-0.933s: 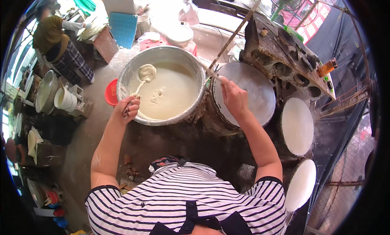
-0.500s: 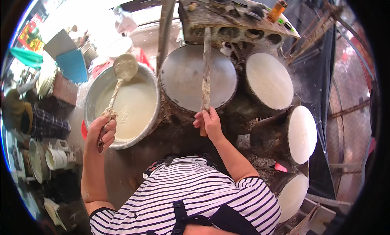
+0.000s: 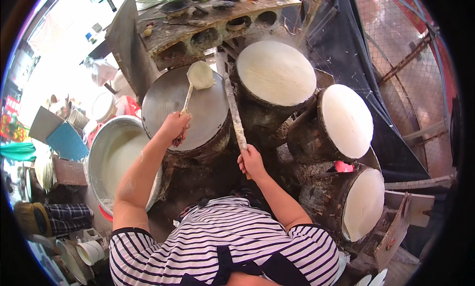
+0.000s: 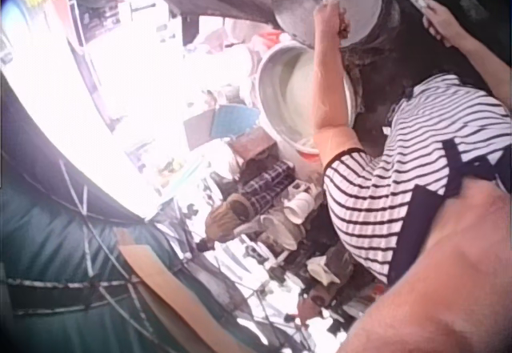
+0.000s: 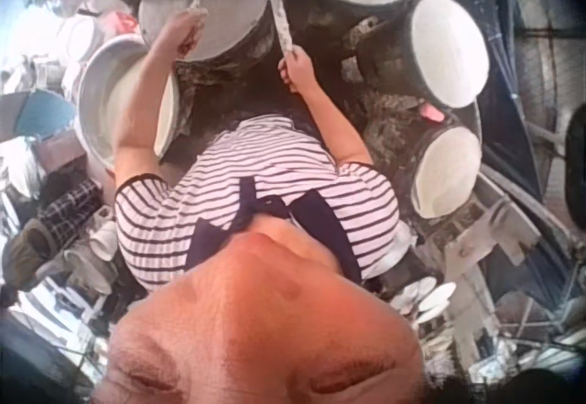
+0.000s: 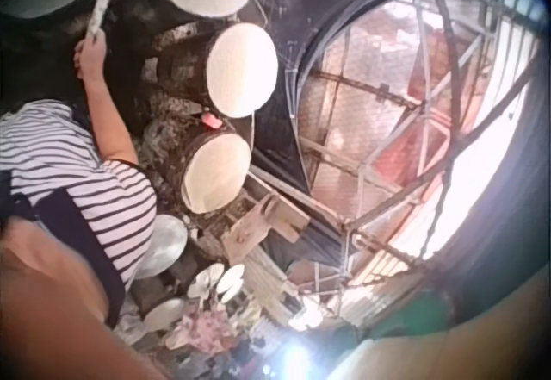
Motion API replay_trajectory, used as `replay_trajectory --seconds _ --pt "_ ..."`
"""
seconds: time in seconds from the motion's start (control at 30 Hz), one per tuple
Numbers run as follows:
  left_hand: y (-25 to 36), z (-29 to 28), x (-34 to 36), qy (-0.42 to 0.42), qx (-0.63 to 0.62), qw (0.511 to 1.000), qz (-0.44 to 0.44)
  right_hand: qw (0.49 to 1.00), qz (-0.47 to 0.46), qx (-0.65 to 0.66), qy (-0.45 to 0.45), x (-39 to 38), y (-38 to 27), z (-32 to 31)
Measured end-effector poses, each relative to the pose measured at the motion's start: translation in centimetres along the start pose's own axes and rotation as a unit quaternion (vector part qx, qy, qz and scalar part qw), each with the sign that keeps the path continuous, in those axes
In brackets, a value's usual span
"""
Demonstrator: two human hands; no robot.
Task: The person ladles batter onto multiple hot griddles, spreads it into thin circles, flips the crepes, and stacks the finished ones on a tray.
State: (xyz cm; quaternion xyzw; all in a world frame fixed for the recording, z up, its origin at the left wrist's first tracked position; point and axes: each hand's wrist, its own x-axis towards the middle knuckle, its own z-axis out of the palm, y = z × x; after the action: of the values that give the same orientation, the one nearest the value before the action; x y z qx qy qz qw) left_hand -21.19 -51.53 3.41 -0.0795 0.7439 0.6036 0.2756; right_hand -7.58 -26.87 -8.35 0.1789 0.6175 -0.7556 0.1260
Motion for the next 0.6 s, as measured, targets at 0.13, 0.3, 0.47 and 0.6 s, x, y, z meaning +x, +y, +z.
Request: replay_trajectory --seconds 0.13,0.3,0.47,0.6 --pt "-2.9 2.3 2.6 0.088 0.190 0.976 0.060 1.000 -0.005 -0.016 -0.001 -0.3 -0.2 0.5" --pt "-6.2 2.8 4.3 0.204 0.398 0.878 0.168 0.999 -0.020 -0.024 0.033 -0.3 -0.3 2.1" --pt "-6.8 1.8 4.1 0.279 0.495 0.792 0.223 0.997 -0.023 -0.054 0.042 0.2 -0.6 3.7" --pt "-6.9 0.4 3.9 0.304 0.527 0.757 0.237 0.993 -0.024 -0.110 0.034 1.9 -0.7 5.3"
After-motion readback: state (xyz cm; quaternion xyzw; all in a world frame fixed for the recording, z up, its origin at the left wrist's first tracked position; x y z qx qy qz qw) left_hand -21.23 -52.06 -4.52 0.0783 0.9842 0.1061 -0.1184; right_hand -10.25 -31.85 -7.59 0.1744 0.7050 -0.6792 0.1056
